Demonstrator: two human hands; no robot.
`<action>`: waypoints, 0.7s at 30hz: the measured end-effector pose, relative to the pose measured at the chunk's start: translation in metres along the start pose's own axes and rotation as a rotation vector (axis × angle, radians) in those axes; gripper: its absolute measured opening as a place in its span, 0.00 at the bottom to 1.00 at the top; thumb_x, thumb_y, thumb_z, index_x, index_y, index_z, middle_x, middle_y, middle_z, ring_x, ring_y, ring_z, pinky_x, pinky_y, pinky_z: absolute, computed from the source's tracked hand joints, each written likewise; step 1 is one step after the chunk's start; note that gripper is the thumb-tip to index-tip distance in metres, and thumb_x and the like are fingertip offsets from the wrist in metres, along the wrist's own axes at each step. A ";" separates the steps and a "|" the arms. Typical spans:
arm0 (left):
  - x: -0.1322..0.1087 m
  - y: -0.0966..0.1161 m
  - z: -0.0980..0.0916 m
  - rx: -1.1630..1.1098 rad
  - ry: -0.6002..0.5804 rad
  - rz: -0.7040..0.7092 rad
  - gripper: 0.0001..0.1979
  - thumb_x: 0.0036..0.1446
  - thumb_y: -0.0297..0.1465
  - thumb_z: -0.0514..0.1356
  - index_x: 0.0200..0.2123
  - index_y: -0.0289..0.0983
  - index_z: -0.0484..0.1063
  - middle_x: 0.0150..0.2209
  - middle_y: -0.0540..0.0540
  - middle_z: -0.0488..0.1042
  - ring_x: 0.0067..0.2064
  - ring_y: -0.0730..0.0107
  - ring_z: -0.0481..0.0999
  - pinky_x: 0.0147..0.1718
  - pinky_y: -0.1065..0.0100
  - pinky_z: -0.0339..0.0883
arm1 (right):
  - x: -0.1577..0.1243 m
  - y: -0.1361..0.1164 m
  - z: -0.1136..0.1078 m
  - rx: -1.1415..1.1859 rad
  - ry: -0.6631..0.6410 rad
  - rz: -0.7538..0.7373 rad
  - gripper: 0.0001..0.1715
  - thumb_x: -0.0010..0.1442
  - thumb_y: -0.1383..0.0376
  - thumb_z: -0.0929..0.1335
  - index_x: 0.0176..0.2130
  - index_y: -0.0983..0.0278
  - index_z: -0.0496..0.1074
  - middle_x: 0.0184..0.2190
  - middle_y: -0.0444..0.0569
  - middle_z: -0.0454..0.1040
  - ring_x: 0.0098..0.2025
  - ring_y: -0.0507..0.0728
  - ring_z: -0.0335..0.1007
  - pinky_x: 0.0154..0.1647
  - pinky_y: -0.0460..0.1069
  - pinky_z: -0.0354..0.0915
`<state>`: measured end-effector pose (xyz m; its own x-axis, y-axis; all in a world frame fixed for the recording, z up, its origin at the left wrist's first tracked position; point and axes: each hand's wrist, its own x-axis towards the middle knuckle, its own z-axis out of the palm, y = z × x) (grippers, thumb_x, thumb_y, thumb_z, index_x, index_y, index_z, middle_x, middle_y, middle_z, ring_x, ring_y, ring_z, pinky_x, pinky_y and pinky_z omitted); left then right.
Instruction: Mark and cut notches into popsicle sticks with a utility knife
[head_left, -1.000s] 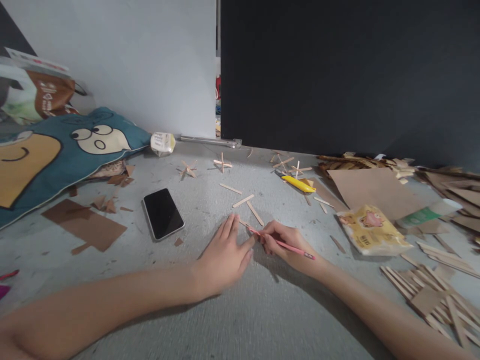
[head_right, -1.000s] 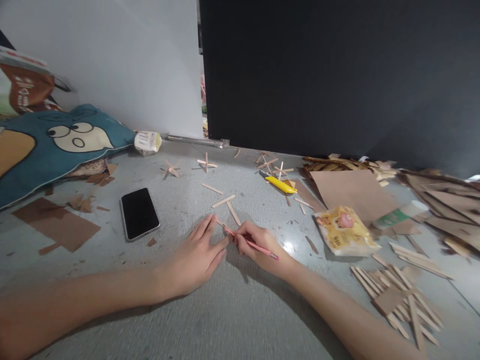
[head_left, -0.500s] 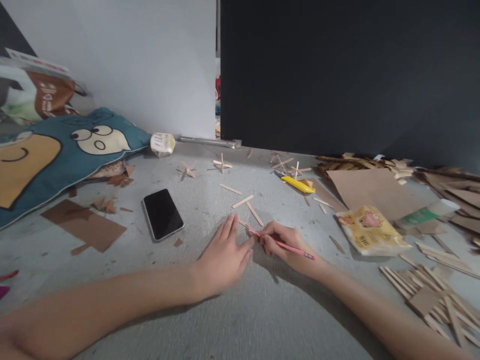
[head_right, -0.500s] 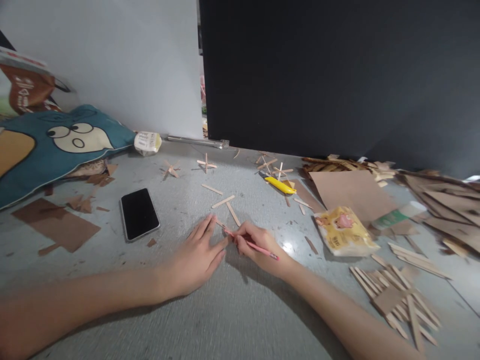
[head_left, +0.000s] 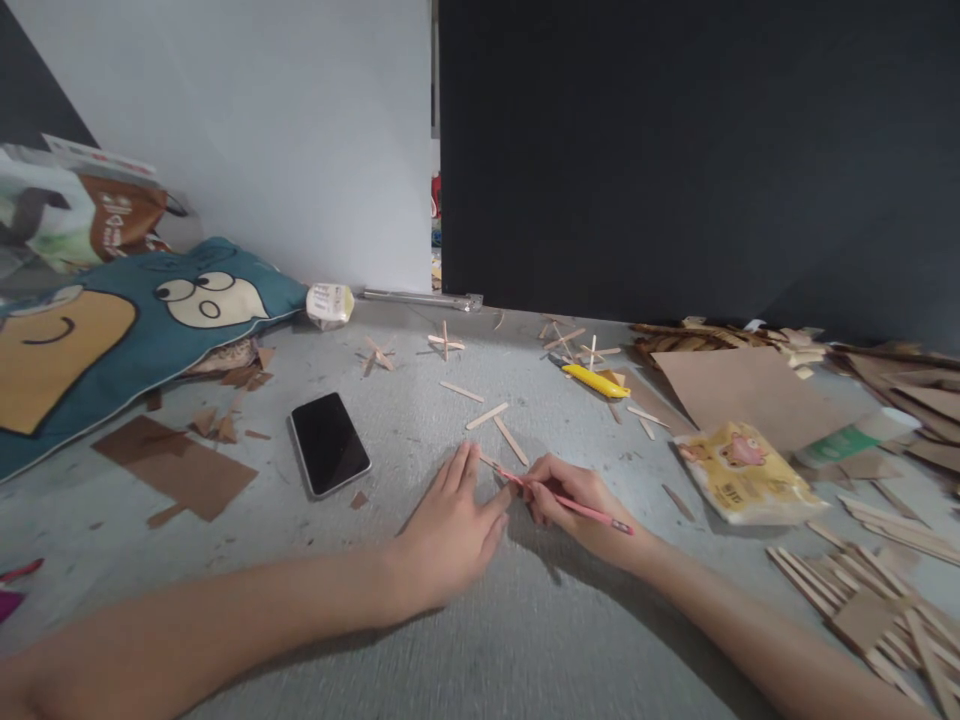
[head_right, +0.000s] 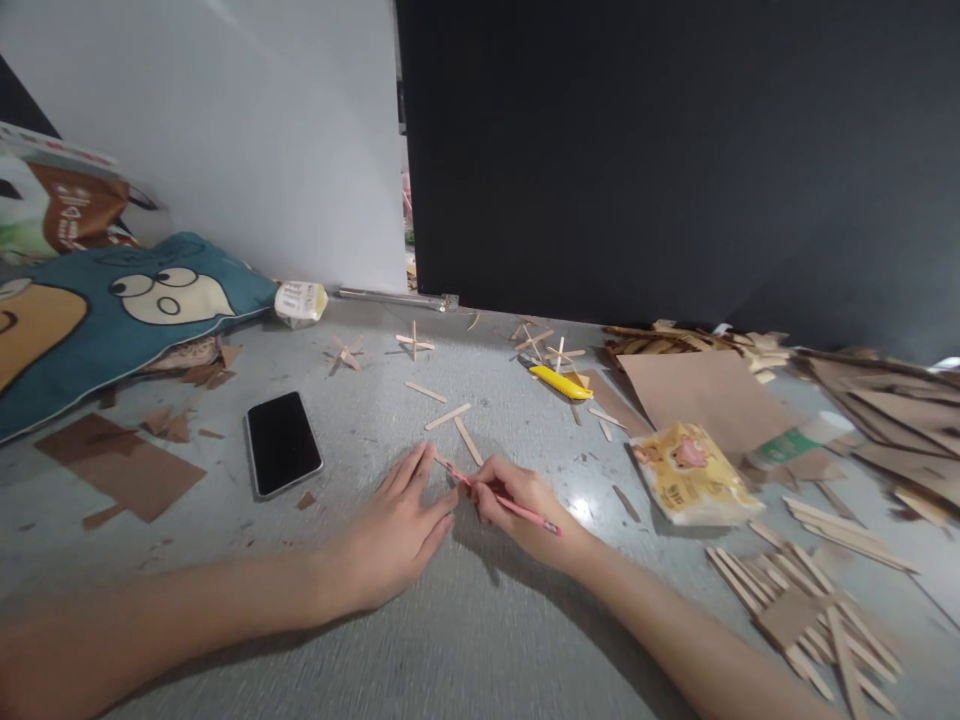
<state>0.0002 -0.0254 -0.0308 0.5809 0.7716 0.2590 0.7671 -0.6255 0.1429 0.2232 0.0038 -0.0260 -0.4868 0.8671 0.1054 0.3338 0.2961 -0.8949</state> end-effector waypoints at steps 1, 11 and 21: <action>0.000 0.000 0.000 0.004 -0.004 -0.002 0.23 0.70 0.31 0.56 0.66 0.42 0.67 0.73 0.33 0.56 0.73 0.34 0.54 0.65 0.36 0.61 | 0.000 0.000 0.000 0.007 0.008 -0.004 0.18 0.71 0.50 0.62 0.37 0.60 0.66 0.25 0.44 0.73 0.25 0.52 0.67 0.28 0.46 0.64; -0.002 -0.002 0.001 -0.006 0.016 0.008 0.23 0.71 0.32 0.55 0.67 0.42 0.66 0.74 0.34 0.54 0.74 0.36 0.53 0.64 0.35 0.62 | 0.001 -0.001 0.001 -0.003 0.020 -0.022 0.17 0.71 0.52 0.63 0.36 0.60 0.67 0.24 0.44 0.73 0.25 0.52 0.68 0.27 0.46 0.65; -0.001 -0.001 0.000 0.008 0.019 0.011 0.23 0.71 0.33 0.55 0.67 0.43 0.66 0.73 0.33 0.57 0.73 0.35 0.55 0.64 0.36 0.62 | 0.001 0.002 0.002 0.007 0.015 -0.013 0.16 0.71 0.54 0.63 0.36 0.60 0.67 0.24 0.43 0.72 0.25 0.51 0.67 0.27 0.46 0.63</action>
<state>-0.0011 -0.0252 -0.0313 0.5841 0.7622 0.2790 0.7626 -0.6331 0.1326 0.2210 0.0044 -0.0283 -0.4790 0.8690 0.1237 0.3214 0.3047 -0.8966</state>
